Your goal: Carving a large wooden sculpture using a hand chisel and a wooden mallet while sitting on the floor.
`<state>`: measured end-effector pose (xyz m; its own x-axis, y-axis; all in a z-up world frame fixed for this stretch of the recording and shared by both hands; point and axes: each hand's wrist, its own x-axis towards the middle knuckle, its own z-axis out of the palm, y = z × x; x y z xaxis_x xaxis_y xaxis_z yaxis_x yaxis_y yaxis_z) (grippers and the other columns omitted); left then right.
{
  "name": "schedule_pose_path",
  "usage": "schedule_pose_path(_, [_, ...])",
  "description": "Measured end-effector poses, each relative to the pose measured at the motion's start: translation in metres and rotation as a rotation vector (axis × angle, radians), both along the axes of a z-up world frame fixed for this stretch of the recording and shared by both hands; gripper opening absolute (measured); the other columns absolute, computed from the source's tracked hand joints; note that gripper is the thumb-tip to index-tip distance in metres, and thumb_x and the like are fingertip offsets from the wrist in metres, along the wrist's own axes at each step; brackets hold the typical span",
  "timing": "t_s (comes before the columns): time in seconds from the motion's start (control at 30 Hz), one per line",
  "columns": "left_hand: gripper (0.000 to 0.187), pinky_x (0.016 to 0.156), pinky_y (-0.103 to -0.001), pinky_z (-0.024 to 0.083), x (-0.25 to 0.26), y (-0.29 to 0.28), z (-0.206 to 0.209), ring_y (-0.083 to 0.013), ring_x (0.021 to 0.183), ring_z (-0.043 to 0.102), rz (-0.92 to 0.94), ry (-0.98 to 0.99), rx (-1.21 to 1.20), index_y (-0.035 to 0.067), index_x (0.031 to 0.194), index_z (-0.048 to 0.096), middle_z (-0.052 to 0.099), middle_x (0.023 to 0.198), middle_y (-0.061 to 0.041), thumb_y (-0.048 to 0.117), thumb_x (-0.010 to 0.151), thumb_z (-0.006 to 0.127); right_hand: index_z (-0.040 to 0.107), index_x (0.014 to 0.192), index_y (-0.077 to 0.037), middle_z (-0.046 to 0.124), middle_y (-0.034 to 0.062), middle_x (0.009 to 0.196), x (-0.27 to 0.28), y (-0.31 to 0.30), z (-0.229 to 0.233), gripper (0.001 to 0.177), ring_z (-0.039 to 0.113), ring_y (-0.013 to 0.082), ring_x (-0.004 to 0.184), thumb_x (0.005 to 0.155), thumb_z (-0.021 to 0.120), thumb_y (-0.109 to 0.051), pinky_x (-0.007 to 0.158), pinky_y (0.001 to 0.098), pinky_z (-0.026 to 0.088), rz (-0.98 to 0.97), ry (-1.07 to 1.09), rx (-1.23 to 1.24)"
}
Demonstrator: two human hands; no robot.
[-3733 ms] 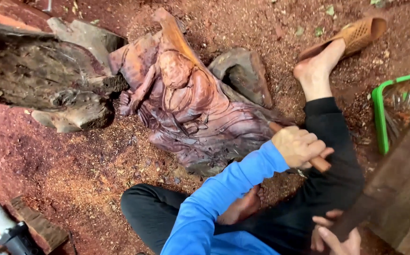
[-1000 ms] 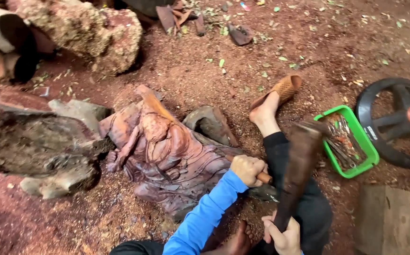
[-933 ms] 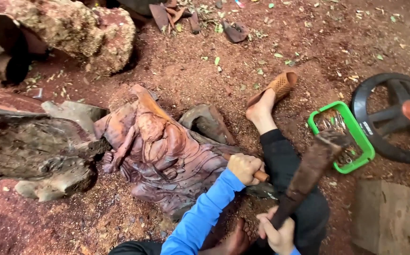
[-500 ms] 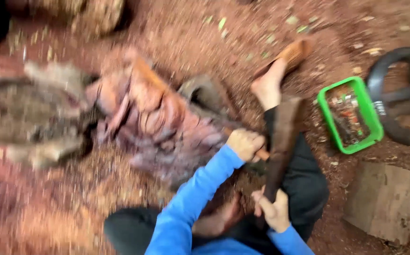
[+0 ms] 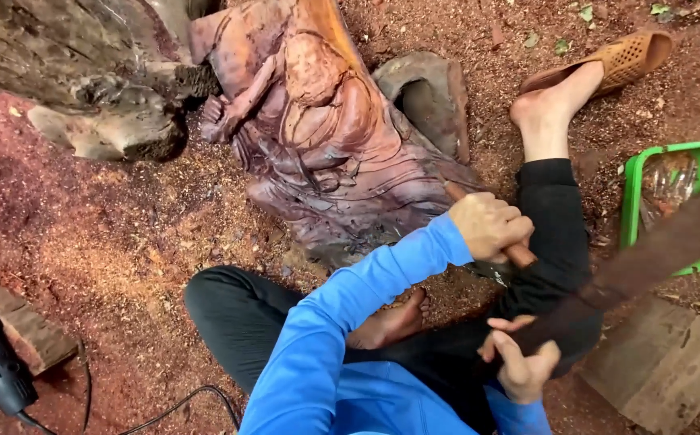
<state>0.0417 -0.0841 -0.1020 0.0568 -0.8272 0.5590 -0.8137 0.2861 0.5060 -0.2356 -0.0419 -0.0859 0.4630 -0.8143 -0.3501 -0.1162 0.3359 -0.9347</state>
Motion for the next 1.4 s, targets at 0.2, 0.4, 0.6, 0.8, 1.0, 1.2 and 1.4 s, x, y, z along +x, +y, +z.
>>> schedule_pose_path(0.2, [0.037, 0.07, -0.039, 0.053, 0.002, -0.002, -0.005, -0.0242, 0.072, 0.068, 0.004, 0.042, 0.017, 0.018, 0.089, 0.06, 0.064, 0.077, -0.001, 0.03, 0.062, 0.082, 0.047, 0.108, 0.002, 0.066, 0.0266, 0.1, -0.015, -0.011, 0.023, 0.027, 0.056, 0.0214, 0.05, 0.083, 0.056, 0.005, 0.052, 0.0311, 0.053, -0.038, -0.004, -0.149])
schedule_pose_path(0.4, [0.04, 0.065, -0.04, 0.052, 0.01, -0.001, 0.001, -0.0253, 0.069, 0.068, 0.029, 0.072, 0.005, 0.017, 0.086, 0.061, 0.064, 0.073, -0.001, 0.028, 0.056, 0.084, 0.047, 0.107, -0.003, 0.071, 0.0247, 0.098, 0.005, -0.005, -0.023, 0.029, 0.056, 0.02, 0.044, 0.081, 0.056, 0.007, 0.048, 0.0326, 0.054, 0.121, -0.04, -0.035])
schedule_pose_path(0.6, [0.041, 0.066, -0.039, 0.052, 0.007, 0.0, -0.006, -0.0239, 0.071, 0.068, 0.009, 0.085, 0.001, 0.018, 0.086, 0.06, 0.064, 0.074, 0.001, 0.029, 0.055, 0.084, 0.051, 0.106, 0.001, 0.067, 0.0242, 0.093, 0.0, 0.0, 0.0, 0.024, 0.055, 0.0207, 0.049, 0.082, 0.055, 0.005, 0.051, 0.0333, 0.052, 0.028, 0.019, -0.032])
schedule_pose_path(0.8, [0.039, 0.066, -0.039, 0.052, 0.006, -0.006, -0.011, -0.0242, 0.072, 0.069, 0.082, 0.091, -0.02, 0.019, 0.085, 0.06, 0.066, 0.075, 0.002, 0.029, 0.055, 0.083, 0.043, 0.1, -0.009, 0.064, 0.0167, 0.083, 0.03, 0.016, -0.024, 0.023, 0.053, 0.0174, 0.05, 0.087, 0.056, 0.006, 0.055, 0.0344, 0.053, 0.059, -0.094, -0.019])
schedule_pose_path(1.0, [0.042, 0.068, -0.037, 0.051, 0.007, -0.001, -0.011, -0.0227, 0.074, 0.068, 0.062, 0.075, -0.009, 0.019, 0.087, 0.059, 0.065, 0.075, 0.002, 0.03, 0.054, 0.083, 0.051, 0.098, -0.001, 0.066, 0.023, 0.09, 0.019, 0.021, 0.002, 0.015, 0.053, 0.0193, 0.05, 0.084, 0.055, 0.004, 0.052, 0.0334, 0.051, -0.011, 0.0, 0.024])
schedule_pose_path(1.2, [0.042, 0.073, -0.036, 0.048, 0.011, -0.003, -0.005, -0.0209, 0.075, 0.066, 0.128, 0.067, -0.001, 0.02, 0.085, 0.06, 0.065, 0.075, 0.004, 0.03, 0.053, 0.084, 0.047, 0.096, -0.004, 0.062, 0.0199, 0.081, 0.031, 0.013, -0.023, 0.017, 0.053, 0.0197, 0.049, 0.086, 0.054, 0.007, 0.053, 0.0346, 0.053, 0.048, 0.017, -0.044])
schedule_pose_path(1.4, [0.04, 0.072, -0.035, 0.049, 0.009, 0.003, -0.008, -0.0196, 0.072, 0.066, 0.09, 0.057, -0.026, 0.022, 0.083, 0.06, 0.063, 0.075, 0.005, 0.028, 0.053, 0.085, 0.048, 0.094, -0.003, 0.066, 0.0226, 0.091, 0.031, 0.03, -0.022, 0.014, 0.055, 0.0186, 0.051, 0.085, 0.054, 0.006, 0.057, 0.0336, 0.055, -0.01, -0.04, -0.041])
